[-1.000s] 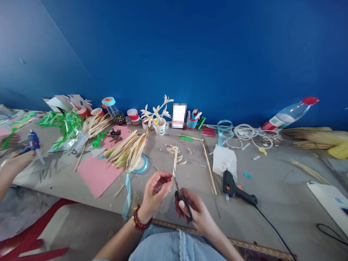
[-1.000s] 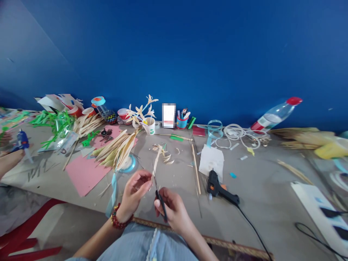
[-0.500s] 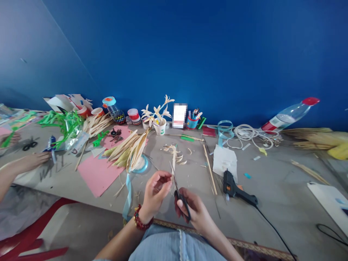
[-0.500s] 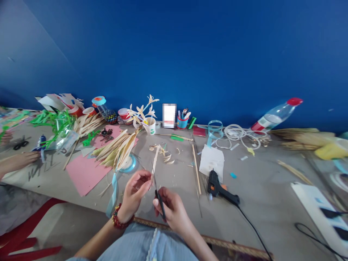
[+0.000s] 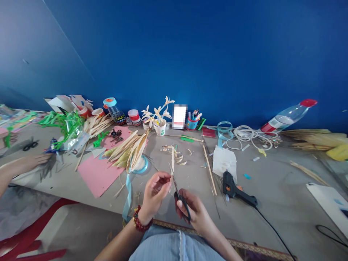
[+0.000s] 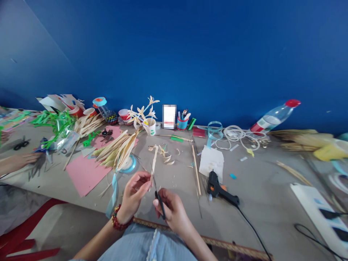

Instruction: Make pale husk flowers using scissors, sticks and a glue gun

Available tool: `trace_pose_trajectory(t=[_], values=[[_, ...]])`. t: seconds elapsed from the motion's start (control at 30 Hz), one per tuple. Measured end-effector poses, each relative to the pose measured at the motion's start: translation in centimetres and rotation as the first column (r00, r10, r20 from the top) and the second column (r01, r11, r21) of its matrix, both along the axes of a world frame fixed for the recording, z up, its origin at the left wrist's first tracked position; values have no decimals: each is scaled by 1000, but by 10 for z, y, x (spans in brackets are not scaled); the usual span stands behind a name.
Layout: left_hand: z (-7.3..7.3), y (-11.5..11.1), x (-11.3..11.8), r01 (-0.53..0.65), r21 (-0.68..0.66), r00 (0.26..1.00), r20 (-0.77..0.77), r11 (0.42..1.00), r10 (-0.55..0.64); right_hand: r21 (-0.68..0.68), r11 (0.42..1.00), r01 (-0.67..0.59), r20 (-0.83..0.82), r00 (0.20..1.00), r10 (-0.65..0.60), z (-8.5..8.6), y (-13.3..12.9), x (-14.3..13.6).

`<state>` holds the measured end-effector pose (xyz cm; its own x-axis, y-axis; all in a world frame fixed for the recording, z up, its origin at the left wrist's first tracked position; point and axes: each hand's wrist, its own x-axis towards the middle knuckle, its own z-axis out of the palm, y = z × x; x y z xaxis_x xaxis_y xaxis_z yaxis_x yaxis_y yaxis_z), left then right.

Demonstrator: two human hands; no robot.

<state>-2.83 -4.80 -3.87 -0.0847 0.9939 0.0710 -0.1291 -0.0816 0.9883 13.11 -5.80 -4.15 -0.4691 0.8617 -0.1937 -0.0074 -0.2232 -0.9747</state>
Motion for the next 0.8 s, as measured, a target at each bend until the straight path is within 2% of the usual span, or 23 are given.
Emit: trace_pose_trajectory(t=[0.53,0.8], values=[[-11,1,-8,9,-30,997,82,1000,-7,60,998,-3,31,1000,1,-7,4,-2],[-14,2,-17,34,-50,992,121,998,-28,122,991,-56,60,997,49,-7,12,1]])
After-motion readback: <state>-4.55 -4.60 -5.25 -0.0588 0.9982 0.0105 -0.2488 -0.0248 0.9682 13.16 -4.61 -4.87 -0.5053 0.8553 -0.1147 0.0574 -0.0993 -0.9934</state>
